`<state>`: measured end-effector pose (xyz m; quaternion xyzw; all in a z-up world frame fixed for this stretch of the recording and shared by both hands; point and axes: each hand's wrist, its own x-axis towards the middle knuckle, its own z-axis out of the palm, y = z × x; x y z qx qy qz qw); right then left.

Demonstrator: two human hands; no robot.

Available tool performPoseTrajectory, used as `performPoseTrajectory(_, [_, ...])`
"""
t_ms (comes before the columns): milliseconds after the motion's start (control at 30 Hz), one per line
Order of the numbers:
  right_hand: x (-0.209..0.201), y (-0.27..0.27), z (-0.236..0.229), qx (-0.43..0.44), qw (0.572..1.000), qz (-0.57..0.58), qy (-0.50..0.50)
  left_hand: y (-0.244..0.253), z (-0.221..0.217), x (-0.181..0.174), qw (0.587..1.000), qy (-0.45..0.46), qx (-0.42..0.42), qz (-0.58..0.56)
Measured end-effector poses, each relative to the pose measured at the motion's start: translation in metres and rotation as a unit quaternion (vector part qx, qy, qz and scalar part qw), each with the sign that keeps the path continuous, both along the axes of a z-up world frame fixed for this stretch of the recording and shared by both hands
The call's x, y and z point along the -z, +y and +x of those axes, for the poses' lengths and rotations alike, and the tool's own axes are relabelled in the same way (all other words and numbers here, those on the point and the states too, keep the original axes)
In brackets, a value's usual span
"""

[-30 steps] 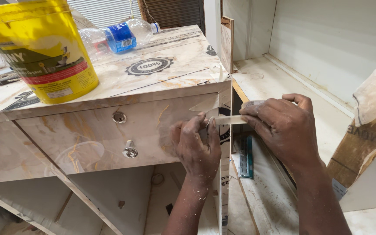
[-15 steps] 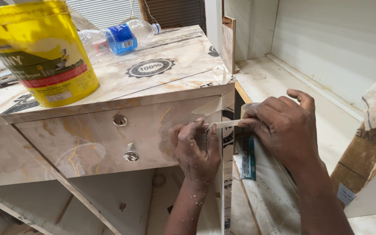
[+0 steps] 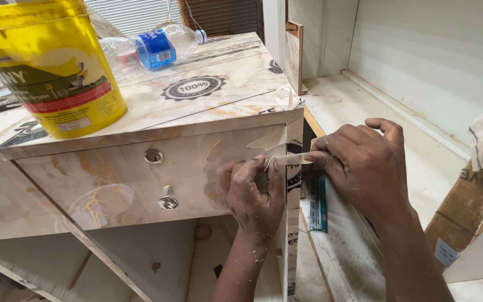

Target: The person applies masking tape to the edges and corners of a marble-finish cabinet. They repeatedly tear off pieces of tape and press them onto the vertical edges and top corners of the furniture.

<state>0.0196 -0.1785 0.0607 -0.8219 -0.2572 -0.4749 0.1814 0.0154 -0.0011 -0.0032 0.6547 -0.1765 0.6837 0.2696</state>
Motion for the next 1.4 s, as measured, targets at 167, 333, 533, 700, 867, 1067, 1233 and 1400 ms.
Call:
performPoseTrajectory(167, [-0.001, -0.001, -0.002, 0.009, 1.0, -0.002, 0.001, -0.001, 0.001, 0.0, 1.0, -0.004, 0.008, -0.004])
performPoseTrajectory(333, [0.001, -0.001, 0.001, 0.009, 1.0, -0.012, 0.002, -0.002, 0.002, -0.001, 1.0, -0.004, 0.0, -0.004])
performPoseTrajectory(533, [0.003, -0.002, 0.007, 0.013, 1.0, -0.023, -0.006, -0.004, 0.0, -0.002, 1.0, 0.006, -0.02, -0.007])
performPoseTrajectory(700, [0.005, 0.002, 0.012, 0.017, 1.0, -0.008, -0.017, -0.006, 0.001, -0.002, 0.999, 0.0, -0.04, -0.002])
performPoseTrajectory(867, [0.006, 0.004, 0.014, 0.009, 1.0, 0.012, -0.022, -0.008, 0.003, -0.002, 0.998, 0.0, -0.06, -0.005])
performPoseTrajectory(1067, [0.01, 0.008, 0.021, -0.02, 0.999, 0.04, -0.027, -0.007, 0.001, -0.003, 0.996, 0.015, -0.093, -0.007])
performPoseTrajectory(1233, [0.009, 0.007, 0.033, -0.086, 0.994, 0.065, 0.012, -0.005, -0.004, -0.007, 0.995, 0.054, -0.086, -0.01])
performPoseTrajectory(1400, [0.007, 0.006, 0.041, -0.112, 0.992, 0.054, 0.006, -0.009, -0.003, -0.009, 0.989, 0.084, -0.12, -0.012])
